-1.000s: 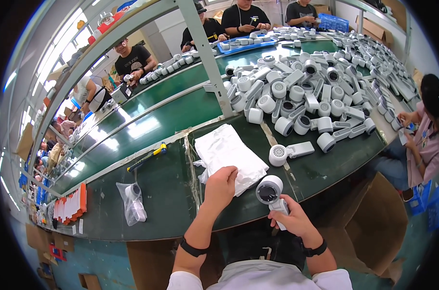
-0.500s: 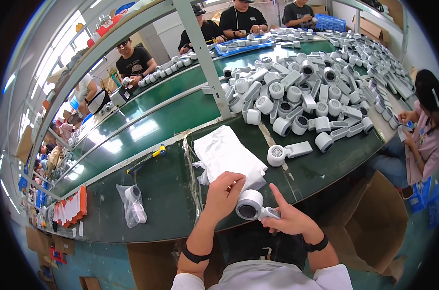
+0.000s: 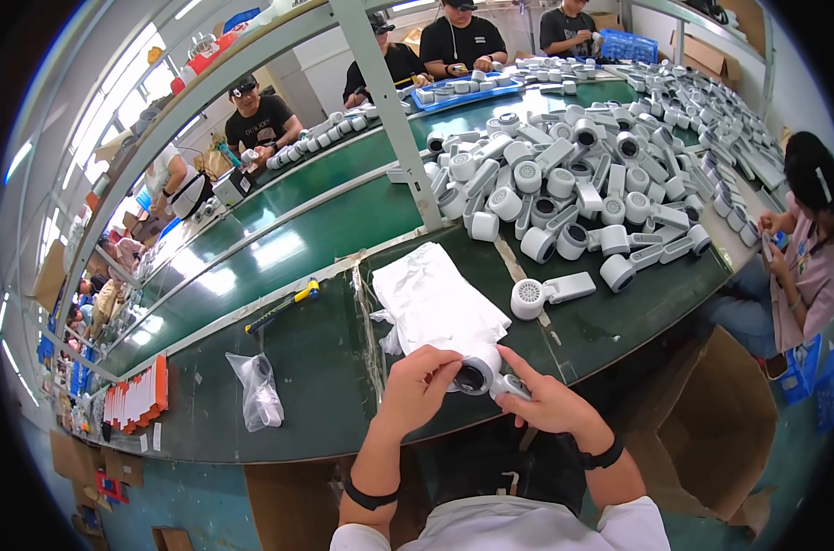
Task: The person packages small fans by hand, picking up a fan and a plastic bag, sliding the fan into the bag, and placing the bagged fan into a cardboard box.
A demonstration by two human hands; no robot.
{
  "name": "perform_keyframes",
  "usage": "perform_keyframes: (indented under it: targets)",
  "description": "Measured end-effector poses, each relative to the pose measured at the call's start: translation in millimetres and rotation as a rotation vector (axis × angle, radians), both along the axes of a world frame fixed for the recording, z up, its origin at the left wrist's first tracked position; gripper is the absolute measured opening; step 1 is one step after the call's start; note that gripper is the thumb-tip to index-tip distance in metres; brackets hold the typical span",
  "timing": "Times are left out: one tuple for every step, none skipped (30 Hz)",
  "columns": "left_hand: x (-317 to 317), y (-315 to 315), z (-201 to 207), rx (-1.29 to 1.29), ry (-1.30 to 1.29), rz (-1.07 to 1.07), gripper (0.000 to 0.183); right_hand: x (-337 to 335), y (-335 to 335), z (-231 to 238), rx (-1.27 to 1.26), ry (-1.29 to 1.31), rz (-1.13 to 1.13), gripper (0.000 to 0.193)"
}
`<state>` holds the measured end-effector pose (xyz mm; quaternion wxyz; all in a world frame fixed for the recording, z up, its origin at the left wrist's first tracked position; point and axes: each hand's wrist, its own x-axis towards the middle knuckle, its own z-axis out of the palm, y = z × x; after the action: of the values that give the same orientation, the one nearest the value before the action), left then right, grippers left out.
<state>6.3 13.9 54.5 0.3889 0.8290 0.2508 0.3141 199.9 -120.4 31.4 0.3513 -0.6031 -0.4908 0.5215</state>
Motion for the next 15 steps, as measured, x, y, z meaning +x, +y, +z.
perform_keyframes:
  targets:
    - [2, -3, 0, -0.001, -0.001, -0.001, 0.008, -3, -1, -1, 0.025, -0.033, -0.047, 0.078]
    - [4, -6, 0, 0.145, 0.02, 0.025, 0.009, -6, -1, -4, 0.024, -0.034, -0.048, 0.078]
    - [7, -9, 0, 0.29, 0.041, 0.051, 0.01, -9, 0, -9, 0.038, -0.069, -0.08, 0.078]
    - [10, -13, -1, 0.29, 0.04, 0.053, 0.01, -12, 1, -12, 0.054, -0.104, -0.109, 0.078]
    - [13, -18, -2, 0.385, 0.027, 0.032, 0.012, -16, 3, -11, 0.055, -0.105, -0.108, 0.078]
    - [15, -23, -3, 0.48, 0.014, 0.011, 0.013, -20, 5, -11, 0.054, -0.029, -0.167, 0.081]
    - [17, -27, -5, 0.486, 0.023, -0.009, 0.014, -23, 7, -10, 0.054, 0.047, -0.227, 0.084]
    - [18, -31, -8, 0.486, 0.022, -0.008, 0.014, -25, 8, -11, 0.055, 0.046, -0.226, 0.084]
    - [19, -35, -11, 0.473, 0.039, -0.052, 0.014, -27, 9, -15, 0.116, 0.107, -0.295, 0.086]
    - [21, -38, -15, 0.458, 0.053, -0.101, 0.013, -28, 10, -20, 0.176, 0.167, -0.367, 0.09]
    - [24, -43, -18, 0.405, -0.012, -0.14, 0.014, -27, 11, -31, 0.18, 0.166, -0.372, 0.09]
    - [26, -48, -22, 0.408, -0.014, -0.146, 0.014, -25, 14, -46, 0.387, 0.148, -0.378, 0.091]
    - [26, -51, -27, 0.377, -0.064, -0.127, 0.015, -26, 18, -49, 0.59, 0.131, -0.374, 0.093]
    - [26, -52, -30, 0.346, -0.114, -0.108, 0.016, -26, 19, -49, 0.59, 0.133, -0.372, 0.093]
    - [26, -50, -32, 0.437, -0.131, -0.095, 0.016, -27, 19, -48, 0.565, 0.165, -0.399, 0.09]
